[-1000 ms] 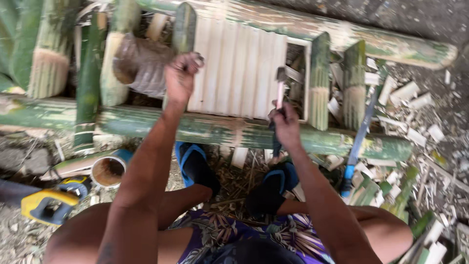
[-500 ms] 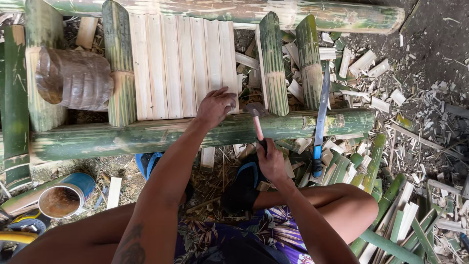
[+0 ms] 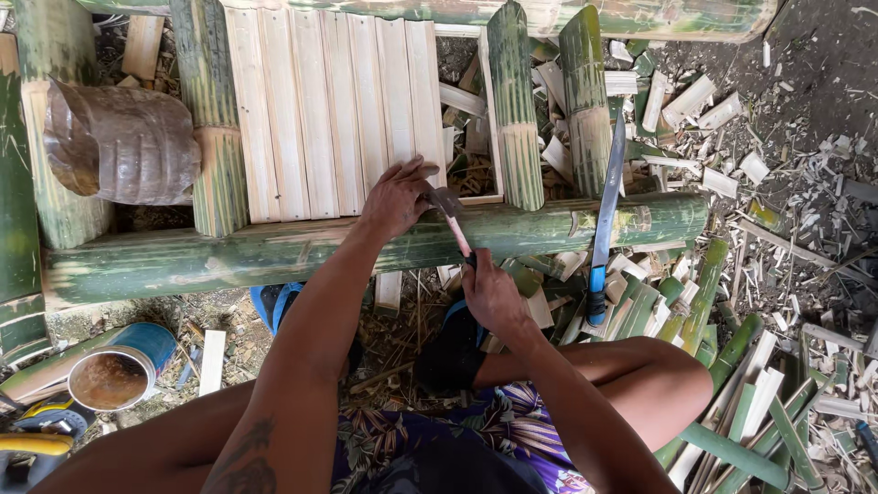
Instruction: The person is assembling a bamboo structure by cutting bamboo strips with a machete and nailing them into place with a hammer. The person works on a partially built frame, adding slats to form a surface.
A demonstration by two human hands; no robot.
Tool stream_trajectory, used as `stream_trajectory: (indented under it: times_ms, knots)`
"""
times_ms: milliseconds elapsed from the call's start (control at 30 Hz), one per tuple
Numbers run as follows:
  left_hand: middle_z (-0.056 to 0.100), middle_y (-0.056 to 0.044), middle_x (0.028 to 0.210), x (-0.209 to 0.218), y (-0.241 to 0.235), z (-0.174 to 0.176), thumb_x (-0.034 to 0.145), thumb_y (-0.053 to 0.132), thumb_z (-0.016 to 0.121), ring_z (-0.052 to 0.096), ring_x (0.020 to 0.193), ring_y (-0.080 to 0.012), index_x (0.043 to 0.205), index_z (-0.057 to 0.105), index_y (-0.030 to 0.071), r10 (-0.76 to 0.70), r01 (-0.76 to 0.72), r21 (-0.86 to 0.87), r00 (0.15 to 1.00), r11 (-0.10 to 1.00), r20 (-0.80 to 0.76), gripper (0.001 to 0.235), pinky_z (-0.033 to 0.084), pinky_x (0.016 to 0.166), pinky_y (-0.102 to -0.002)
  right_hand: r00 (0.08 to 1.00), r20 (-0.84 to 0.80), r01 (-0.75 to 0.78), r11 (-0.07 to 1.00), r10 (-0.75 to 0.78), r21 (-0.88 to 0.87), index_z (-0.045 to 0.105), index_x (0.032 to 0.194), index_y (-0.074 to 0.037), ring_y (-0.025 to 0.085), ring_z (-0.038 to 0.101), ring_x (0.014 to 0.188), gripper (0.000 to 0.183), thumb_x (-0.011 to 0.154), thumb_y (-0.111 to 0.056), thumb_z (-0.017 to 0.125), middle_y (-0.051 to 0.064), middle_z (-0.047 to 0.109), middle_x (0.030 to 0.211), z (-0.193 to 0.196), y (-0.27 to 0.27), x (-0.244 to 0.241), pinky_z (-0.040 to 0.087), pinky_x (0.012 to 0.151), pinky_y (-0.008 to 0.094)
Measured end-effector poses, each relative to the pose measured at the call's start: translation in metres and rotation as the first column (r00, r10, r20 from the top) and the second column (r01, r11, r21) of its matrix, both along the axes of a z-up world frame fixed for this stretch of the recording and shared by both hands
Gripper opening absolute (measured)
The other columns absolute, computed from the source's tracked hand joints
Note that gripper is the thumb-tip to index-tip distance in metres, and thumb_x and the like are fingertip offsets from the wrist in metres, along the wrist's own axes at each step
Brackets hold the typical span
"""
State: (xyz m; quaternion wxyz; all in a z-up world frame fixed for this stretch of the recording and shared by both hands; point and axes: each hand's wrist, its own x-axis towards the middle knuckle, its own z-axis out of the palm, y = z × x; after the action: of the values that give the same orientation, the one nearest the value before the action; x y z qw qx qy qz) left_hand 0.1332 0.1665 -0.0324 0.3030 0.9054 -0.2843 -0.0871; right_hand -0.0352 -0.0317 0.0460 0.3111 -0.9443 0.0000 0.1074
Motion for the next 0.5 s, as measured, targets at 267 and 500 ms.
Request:
stream_trajectory:
  times_ms: [267,500]
  knots:
    - [0.051,0.004,0.153,0.001,0.001,-0.008,0.092,0.013,0.067,0.034,0.150,-0.0192,0.101,0.074,0.015,-0.026,0.027,0.080,1.000,0.996,-0.013,0.011,0.028,0.124,-0.041,0.999,-0.034,-0.002,0.997,-0.001,-0.074,0.042,0.121,0.001,0.048,0.062,0.054,0.028,0.103,-0.017,0.053,0.025,0.062,0.063,-0.005,-0.010,0.006,0.047,0.048,0.059]
    - [0.052,0.001,0.153,-0.001,0.000,-0.014,0.093,0.000,0.057,0.040,0.148,-0.0184,0.142,0.052,0.019,-0.010,0.007,0.077,0.999,0.997,0.041,0.052,0.028,0.125,-0.039,0.989,0.141,0.026,0.991,-0.045,0.133,0.039,0.123,0.004,0.043,0.063,0.048,0.027,0.101,-0.009,0.048,0.024,0.062,0.065,-0.013,-0.014,0.004,0.051,0.041,0.053]
